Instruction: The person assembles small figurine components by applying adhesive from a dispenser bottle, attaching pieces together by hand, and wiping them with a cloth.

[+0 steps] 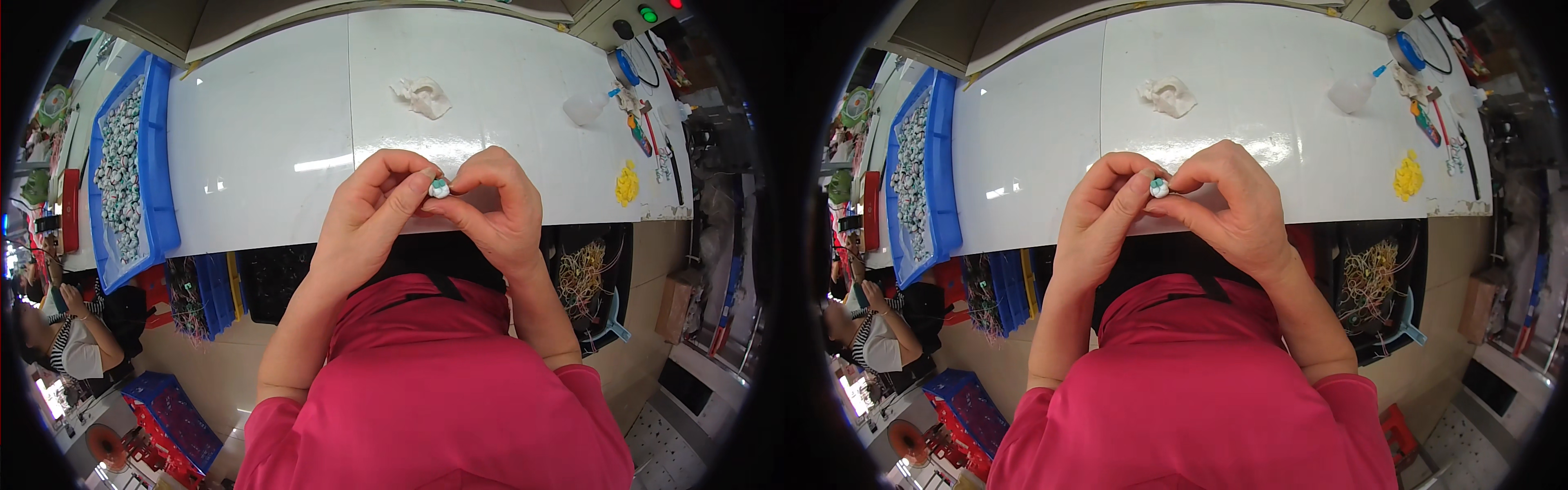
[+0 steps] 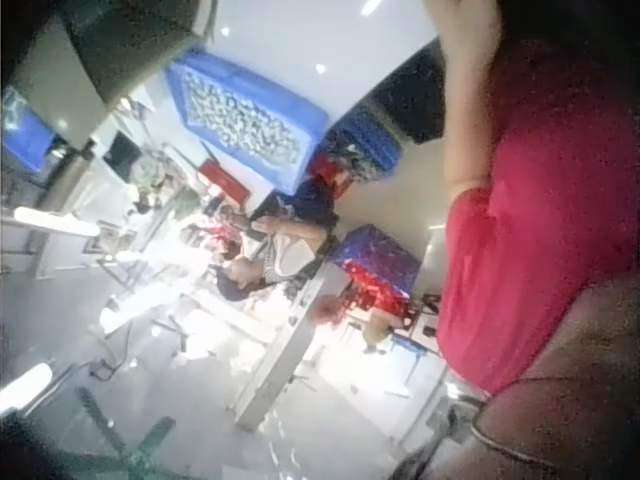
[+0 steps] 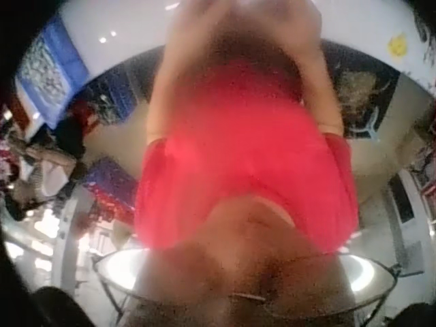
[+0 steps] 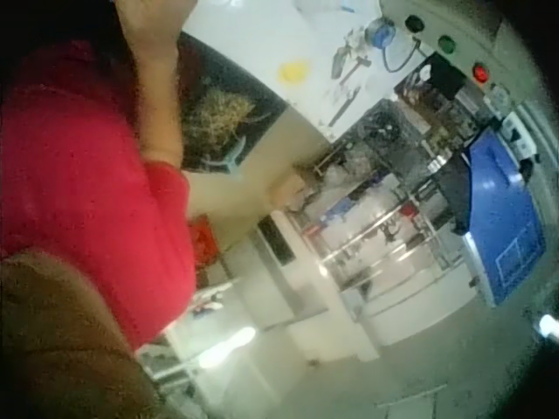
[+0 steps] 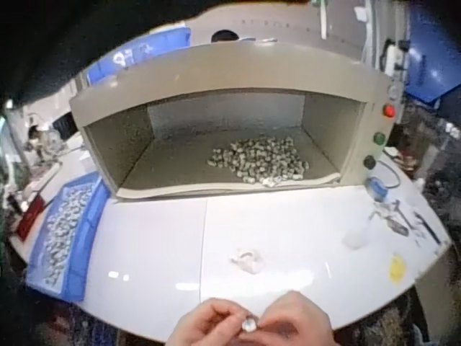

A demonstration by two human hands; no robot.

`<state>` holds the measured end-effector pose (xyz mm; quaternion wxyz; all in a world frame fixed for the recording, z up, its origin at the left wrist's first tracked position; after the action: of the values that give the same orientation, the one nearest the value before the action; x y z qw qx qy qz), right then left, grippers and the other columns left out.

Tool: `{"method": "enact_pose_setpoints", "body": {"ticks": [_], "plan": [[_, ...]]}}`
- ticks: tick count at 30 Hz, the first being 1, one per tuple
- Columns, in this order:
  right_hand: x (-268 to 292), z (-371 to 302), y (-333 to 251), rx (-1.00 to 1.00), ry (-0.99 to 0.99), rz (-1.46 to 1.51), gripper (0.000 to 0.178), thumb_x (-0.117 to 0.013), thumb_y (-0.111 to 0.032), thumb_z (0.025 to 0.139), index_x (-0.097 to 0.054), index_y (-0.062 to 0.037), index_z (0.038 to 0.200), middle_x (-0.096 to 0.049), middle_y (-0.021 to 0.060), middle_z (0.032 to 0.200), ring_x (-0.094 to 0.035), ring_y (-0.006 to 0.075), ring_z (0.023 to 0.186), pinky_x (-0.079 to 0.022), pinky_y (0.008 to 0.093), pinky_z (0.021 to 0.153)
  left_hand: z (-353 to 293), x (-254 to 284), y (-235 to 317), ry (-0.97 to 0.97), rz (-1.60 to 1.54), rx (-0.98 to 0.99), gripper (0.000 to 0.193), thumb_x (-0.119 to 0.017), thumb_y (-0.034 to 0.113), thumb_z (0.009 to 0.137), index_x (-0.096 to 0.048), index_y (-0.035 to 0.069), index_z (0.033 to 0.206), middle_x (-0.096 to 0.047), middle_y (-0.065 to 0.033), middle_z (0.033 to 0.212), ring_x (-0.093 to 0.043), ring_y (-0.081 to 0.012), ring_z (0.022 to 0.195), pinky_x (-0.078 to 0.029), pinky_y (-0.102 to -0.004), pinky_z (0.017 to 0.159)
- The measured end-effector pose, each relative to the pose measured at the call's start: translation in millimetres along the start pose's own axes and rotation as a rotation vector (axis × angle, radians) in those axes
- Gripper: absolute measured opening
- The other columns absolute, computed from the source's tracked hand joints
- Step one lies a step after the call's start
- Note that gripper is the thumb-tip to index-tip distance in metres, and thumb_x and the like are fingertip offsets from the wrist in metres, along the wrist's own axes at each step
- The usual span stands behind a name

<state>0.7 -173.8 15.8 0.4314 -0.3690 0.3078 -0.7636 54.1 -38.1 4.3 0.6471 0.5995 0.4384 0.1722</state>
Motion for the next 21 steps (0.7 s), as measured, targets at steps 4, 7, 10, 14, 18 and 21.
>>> {"method": "enact_pose_setpoints", "body": {"ticks": [4,7,10,14,18,21], "plan": [[0.1,2.2,1.0,0.028,-0.003,0.004,0.027,-0.078,-0.005,0.068,-0.057,-0.0077,0.085,-0.058,0.0037,0.078,-0.056,0.0183,0.071,-0.045,0.0282,0.061,1.4,-0.2,1.5,-0.002,0.056,0.008,0.018,-0.052,0.015,0.095,-0.058,0.0,0.104,-0.061,-0.0042,0.097,-0.057,-0.008,0.089,-0.047,-0.0218,0.08],[3.6,3.5,0.6,0.03,0.008,-0.01,0.026,-0.078,-0.004,0.067,-0.057,-0.0075,0.084,-0.058,0.004,0.079,-0.056,0.0187,0.071,-0.045,0.0284,0.061,4.2,-4.9,7.3,-0.008,0.082,0.016,0.018,-0.053,0.013,0.095,-0.058,0.0,0.104,-0.062,-0.0048,0.098,-0.057,-0.0085,0.091,-0.047,-0.022,0.08],[8.1,3.3,-2.3,0.04,0.022,-0.045,0.024,-0.076,-0.004,0.068,-0.058,-0.0077,0.083,-0.059,0.0046,0.079,-0.056,0.0208,0.071,-0.045,0.0296,0.062,3.5,-7.7,7.0,-0.031,0.074,0.022,0.017,-0.054,0.01,0.093,-0.059,-0.001,0.105,-0.062,-0.0053,0.099,-0.057,-0.009,0.093,-0.047,-0.0224,0.082],[8.8,10.4,-12.0,0.001,-0.107,-0.083,0.022,-0.075,-0.008,0.07,-0.061,-0.0085,0.088,-0.06,0.0059,0.085,-0.057,0.0246,0.083,-0.045,0.0326,0.073,-1.0,4.9,1.0,0.011,0.095,-0.082,0.02,-0.056,0.004,0.09,-0.058,-0.001,0.109,-0.058,-0.0057,0.103,-0.059,-0.0113,0.091,-0.048,-0.0243,0.08],[79.9,2.3,-4.0,-0.094,0.23,-0.18,0.034,-0.073,-0.004,0.072,-0.056,-0.0047,0.101,-0.058,0.0074,0.098,-0.056,0.0188,0.094,-0.043,0.0301,0.083,-3.9,3.4,6.9,0.01,0.122,-0.092,0.017,-0.055,0.001,0.089,-0.063,0.001,0.104,-0.052,-0.0056,0.105,-0.056,-0.0112,0.086,-0.048,-0.024,0.074],[138.0,14.2,14.0,-0.174,0.548,-0.273,0.043,-0.07,-0.007,0.076,-0.05,-0.0019,0.113,-0.054,0.01,0.11,-0.05,0.0177,0.102,-0.041,0.03,0.088,-1.9,1.6,8.2,0.027,0.097,-0.103,0.017,-0.055,0.002,0.09,-0.063,0.0,0.105,-0.052,-0.0068,0.11,-0.057,-0.0129,0.092,-0.049,-0.0248,0.079]]}}
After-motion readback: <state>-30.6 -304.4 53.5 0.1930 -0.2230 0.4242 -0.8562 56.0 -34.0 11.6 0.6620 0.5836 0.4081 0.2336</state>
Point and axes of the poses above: each hand's wrist, its own z-axis towards the middle knuckle, its own x-axis out of the back of the hand, y = z × x, the point moved 5 cm from there along z, towards the middle knuckle
